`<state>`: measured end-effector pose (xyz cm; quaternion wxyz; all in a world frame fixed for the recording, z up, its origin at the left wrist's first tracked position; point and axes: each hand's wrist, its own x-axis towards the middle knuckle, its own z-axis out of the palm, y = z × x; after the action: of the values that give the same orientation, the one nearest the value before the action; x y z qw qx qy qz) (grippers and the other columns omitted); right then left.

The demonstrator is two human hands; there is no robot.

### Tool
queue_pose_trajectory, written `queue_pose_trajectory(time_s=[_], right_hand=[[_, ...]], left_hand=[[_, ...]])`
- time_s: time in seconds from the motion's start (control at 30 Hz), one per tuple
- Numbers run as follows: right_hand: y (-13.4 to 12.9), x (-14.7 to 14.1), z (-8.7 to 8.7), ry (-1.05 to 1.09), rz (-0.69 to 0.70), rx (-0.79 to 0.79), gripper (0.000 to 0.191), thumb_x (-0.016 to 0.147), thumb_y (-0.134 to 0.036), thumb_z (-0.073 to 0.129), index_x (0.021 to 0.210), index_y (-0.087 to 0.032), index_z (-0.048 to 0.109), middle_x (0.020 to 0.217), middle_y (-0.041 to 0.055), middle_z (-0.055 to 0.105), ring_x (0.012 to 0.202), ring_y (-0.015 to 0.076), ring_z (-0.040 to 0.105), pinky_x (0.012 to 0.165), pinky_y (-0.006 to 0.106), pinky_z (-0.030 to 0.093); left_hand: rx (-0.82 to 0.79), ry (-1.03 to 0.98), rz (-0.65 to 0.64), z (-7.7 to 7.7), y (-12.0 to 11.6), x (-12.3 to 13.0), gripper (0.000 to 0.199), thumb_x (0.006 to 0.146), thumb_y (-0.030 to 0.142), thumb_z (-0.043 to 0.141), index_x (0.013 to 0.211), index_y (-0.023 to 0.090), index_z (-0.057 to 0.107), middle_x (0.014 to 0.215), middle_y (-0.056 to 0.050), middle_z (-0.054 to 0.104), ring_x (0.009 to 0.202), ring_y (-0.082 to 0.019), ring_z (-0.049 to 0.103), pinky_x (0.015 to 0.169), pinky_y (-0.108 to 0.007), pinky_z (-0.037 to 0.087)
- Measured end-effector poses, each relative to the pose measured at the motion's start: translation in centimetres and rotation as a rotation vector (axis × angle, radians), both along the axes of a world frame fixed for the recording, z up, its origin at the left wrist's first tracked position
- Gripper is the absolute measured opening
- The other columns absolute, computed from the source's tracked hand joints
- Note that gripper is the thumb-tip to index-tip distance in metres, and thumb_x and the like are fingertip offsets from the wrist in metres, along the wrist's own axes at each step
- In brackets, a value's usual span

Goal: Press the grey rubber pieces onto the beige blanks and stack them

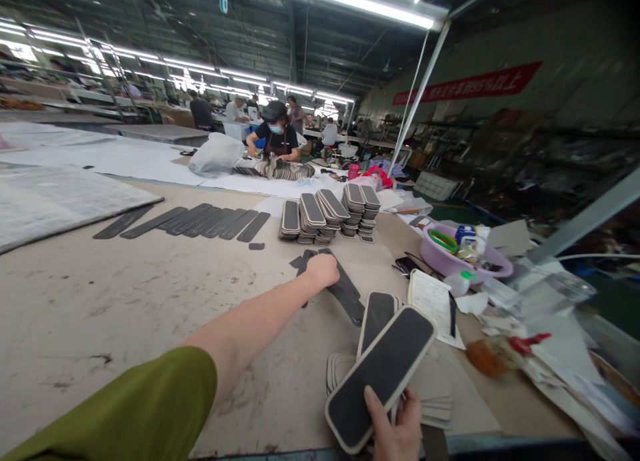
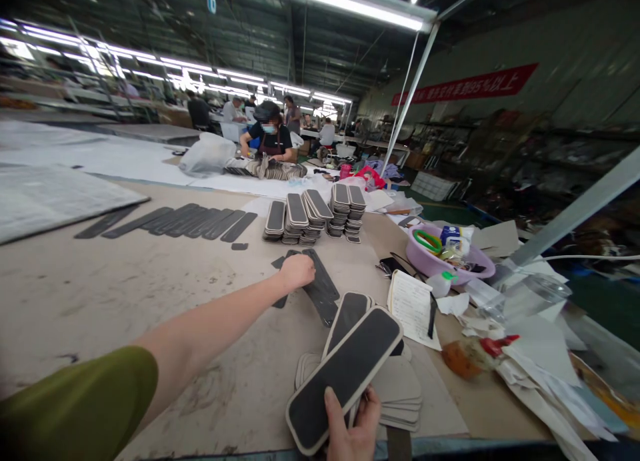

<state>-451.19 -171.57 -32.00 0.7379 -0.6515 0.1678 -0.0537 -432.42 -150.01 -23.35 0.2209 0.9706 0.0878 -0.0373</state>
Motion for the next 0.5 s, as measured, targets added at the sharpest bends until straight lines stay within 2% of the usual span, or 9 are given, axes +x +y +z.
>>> queue_pose_trajectory(time_s=[0.07, 0.13, 0.2, 0.27, 0.37, 0.5], right_hand=[[0.2, 0.1, -0.1, 0.017, 0.004, 0.041, 0.076, 0.055, -0.05, 0.074, 0.116, -0.019, 0.041, 0.104, 0.0092, 0.059, 0.087, 0.0212, 0.059, 0.074, 0.031, 0.051], [0.5, 0.2, -0.1, 0.022, 0.008, 0.069, 0.076, 0.056, -0.05, 0.074, 0.117, -0.019, 0.04, 0.105, 0.0088, 0.058, 0.087, 0.0205, 0.059, 0.075, 0.031, 0.051], [0.7, 0.1, -0.2, 0.01, 0.018, 0.068, 0.075, 0.056, -0.049, 0.074, 0.116, -0.019, 0.04, 0.103, 0.0087, 0.059, 0.086, 0.0201, 0.06, 0.075, 0.031, 0.051], [0.8, 0.0, -0.1, 0.004, 0.03, 0.069, 0.074, 0.056, -0.048, 0.075, 0.115, -0.019, 0.04, 0.103, 0.0086, 0.059, 0.085, 0.0195, 0.06, 0.075, 0.03, 0.051], [0.6, -0.2, 0.0, 0.01, 0.026, 0.086, 0.073, 0.057, -0.048, 0.074, 0.115, -0.019, 0.041, 0.103, 0.0081, 0.059, 0.085, 0.0191, 0.059, 0.075, 0.029, 0.051], [0.3, -0.3, -0.1, 0.029, 0.01, 0.09, 0.07, 0.057, -0.05, 0.074, 0.111, -0.018, 0.044, 0.098, 0.0073, 0.06, 0.083, 0.0195, 0.059, 0.072, 0.029, 0.051]], left_hand=[[-0.161, 0.003, 0.058, -0.1, -0.2, -2.0, 0.034, 0.085, 0.042, 0.052, 0.092, 0.012, 0.065, 0.103, -0.011, 0.064, 0.092, -0.019, 0.059, 0.076, -0.031, 0.048], [-0.362, 0.068, 0.097, -0.9, -0.5, -4.3, 0.041, 0.082, 0.05, 0.052, 0.082, 0.012, 0.068, 0.087, -0.01, 0.068, 0.072, -0.015, 0.061, 0.058, -0.024, 0.045], [-0.56, 0.158, 0.137, -2.1, -1.0, -6.3, 0.043, 0.077, 0.054, 0.055, 0.076, 0.012, 0.068, 0.073, -0.007, 0.067, 0.051, -0.01, 0.053, 0.043, -0.02, 0.035], [-0.735, 0.219, 0.193, -3.4, -1.7, -7.7, 0.04, 0.075, 0.052, 0.059, 0.075, 0.013, 0.067, 0.069, -0.004, 0.066, 0.04, -0.005, 0.044, 0.038, -0.018, 0.027], [-0.926, 0.232, 0.306, -4.6, -2.8, -8.4, 0.032, 0.074, 0.044, 0.063, 0.074, 0.013, 0.063, 0.067, -0.001, 0.064, 0.038, -0.002, 0.04, 0.036, -0.016, 0.023], [-1.056, 0.219, 0.407, -5.2, -4.1, -8.4, 0.025, 0.076, 0.037, 0.065, 0.077, 0.013, 0.058, 0.063, -0.001, 0.061, 0.043, -0.006, 0.051, 0.035, -0.016, 0.021]])
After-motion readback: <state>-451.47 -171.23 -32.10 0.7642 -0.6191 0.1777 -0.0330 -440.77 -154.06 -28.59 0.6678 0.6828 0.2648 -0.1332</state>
